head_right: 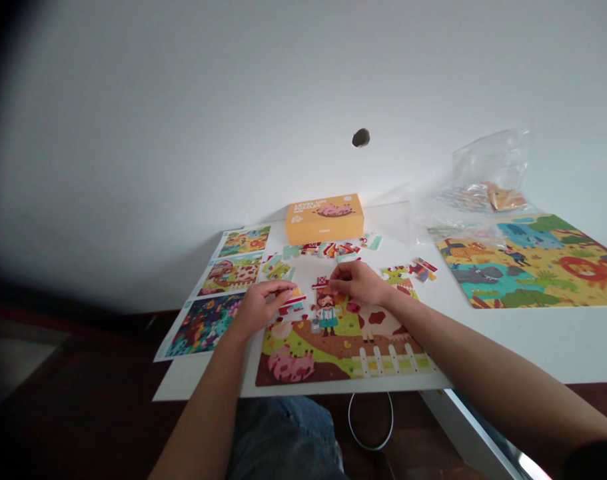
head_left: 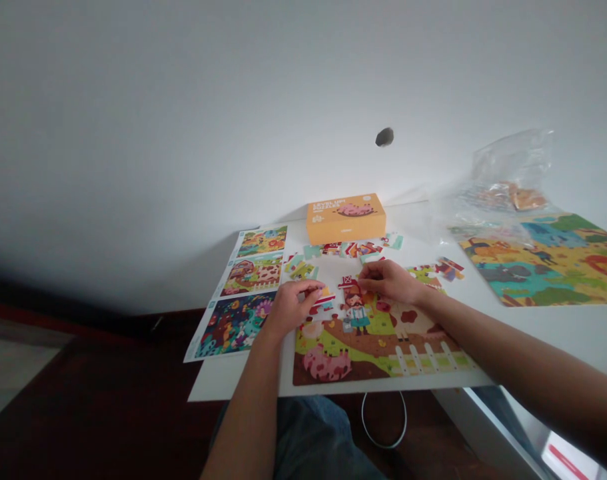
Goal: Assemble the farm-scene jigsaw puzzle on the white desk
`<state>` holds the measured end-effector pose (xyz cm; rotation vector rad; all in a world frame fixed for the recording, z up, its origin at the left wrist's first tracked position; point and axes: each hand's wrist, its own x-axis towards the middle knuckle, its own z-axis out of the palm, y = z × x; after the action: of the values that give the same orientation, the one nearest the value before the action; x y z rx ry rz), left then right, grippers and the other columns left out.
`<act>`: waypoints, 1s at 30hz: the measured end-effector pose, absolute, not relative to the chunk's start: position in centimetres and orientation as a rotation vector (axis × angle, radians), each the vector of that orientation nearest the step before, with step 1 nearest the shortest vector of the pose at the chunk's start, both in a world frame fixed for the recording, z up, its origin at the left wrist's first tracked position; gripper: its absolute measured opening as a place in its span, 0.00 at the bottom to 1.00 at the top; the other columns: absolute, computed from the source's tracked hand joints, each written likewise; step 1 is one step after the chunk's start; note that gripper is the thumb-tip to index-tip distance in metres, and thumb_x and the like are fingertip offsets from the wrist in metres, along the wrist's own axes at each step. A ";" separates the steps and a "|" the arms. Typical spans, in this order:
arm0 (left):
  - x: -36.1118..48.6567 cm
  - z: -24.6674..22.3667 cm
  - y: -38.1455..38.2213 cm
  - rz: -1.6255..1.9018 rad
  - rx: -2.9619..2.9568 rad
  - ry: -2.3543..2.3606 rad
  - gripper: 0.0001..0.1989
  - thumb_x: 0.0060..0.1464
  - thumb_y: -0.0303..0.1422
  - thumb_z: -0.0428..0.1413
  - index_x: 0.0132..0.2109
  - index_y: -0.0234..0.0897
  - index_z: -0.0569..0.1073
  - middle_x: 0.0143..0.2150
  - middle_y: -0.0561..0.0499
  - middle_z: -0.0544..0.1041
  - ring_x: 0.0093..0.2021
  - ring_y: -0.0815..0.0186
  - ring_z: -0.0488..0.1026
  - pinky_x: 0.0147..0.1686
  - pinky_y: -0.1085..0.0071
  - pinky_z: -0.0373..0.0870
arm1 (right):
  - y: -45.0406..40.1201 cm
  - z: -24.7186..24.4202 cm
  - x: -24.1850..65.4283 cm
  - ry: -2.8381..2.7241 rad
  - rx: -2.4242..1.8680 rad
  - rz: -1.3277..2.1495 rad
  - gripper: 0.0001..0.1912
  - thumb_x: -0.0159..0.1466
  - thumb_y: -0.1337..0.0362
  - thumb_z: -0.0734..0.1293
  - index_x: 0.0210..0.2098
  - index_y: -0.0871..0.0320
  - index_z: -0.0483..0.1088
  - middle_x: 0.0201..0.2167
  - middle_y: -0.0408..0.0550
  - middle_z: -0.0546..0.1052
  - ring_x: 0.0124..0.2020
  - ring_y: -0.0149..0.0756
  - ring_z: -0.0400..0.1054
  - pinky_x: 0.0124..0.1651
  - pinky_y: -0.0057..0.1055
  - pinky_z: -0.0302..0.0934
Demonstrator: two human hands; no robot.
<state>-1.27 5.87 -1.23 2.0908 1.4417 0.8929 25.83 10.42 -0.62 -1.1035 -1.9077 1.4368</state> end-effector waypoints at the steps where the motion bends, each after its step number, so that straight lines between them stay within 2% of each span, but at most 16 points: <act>1: -1.2 -1.1 5.8 0.877 2.103 1.443 0.10 0.58 0.33 0.55 0.42 0.38 0.80 0.40 0.49 0.83 0.41 0.62 0.79 0.44 0.68 0.72 | 10.4 -0.6 25.8 -1.907 -1.104 1.445 0.13 0.59 0.55 0.68 0.28 0.59 0.69 0.24 0.44 0.75 0.23 0.29 0.65 0.26 0.27 0.54; 8: -1.0 -1.3 6.0 0.859 2.193 1.478 0.10 0.59 0.33 0.54 0.41 0.40 0.81 0.40 0.51 0.83 0.40 0.63 0.79 0.44 0.69 0.73 | 10.7 -1.0 25.9 -1.931 -1.080 1.419 0.13 0.60 0.54 0.68 0.30 0.59 0.69 0.25 0.44 0.76 0.25 0.30 0.66 0.27 0.27 0.56; 13: -2.5 -2.1 6.8 1.263 2.065 2.039 0.14 0.59 0.31 0.50 0.44 0.36 0.79 0.43 0.45 0.82 0.43 0.59 0.78 0.47 0.64 0.72 | 10.7 -1.2 26.0 -1.931 -1.066 1.415 0.14 0.60 0.53 0.68 0.30 0.59 0.70 0.24 0.43 0.75 0.24 0.29 0.65 0.28 0.27 0.55; 16: -3.4 -2.3 7.0 1.371 1.947 2.266 0.15 0.59 0.30 0.48 0.44 0.34 0.79 0.43 0.43 0.81 0.43 0.56 0.78 0.47 0.62 0.72 | 10.7 -1.2 26.0 -1.936 -1.066 1.408 0.15 0.60 0.53 0.68 0.30 0.59 0.70 0.24 0.43 0.75 0.24 0.29 0.64 0.27 0.27 0.55; 24: -3.2 -2.2 6.8 1.264 1.901 2.192 0.16 0.56 0.28 0.48 0.44 0.37 0.79 0.43 0.46 0.81 0.44 0.58 0.77 0.47 0.63 0.71 | 10.6 -0.9 26.1 -1.945 -1.070 1.405 0.14 0.60 0.53 0.67 0.30 0.59 0.69 0.24 0.44 0.75 0.24 0.29 0.64 0.27 0.27 0.55; 30: -2.5 -2.2 6.6 0.997 2.067 2.095 0.14 0.56 0.27 0.49 0.40 0.39 0.79 0.42 0.48 0.82 0.42 0.60 0.77 0.47 0.64 0.70 | 10.5 -1.0 26.0 -1.990 -1.102 1.310 0.13 0.60 0.55 0.66 0.30 0.59 0.70 0.24 0.43 0.75 0.25 0.30 0.65 0.28 0.28 0.56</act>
<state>-2.46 6.57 -2.17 2.0667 2.0947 0.9967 26.03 10.51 -0.95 -1.1024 -1.9895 1.3099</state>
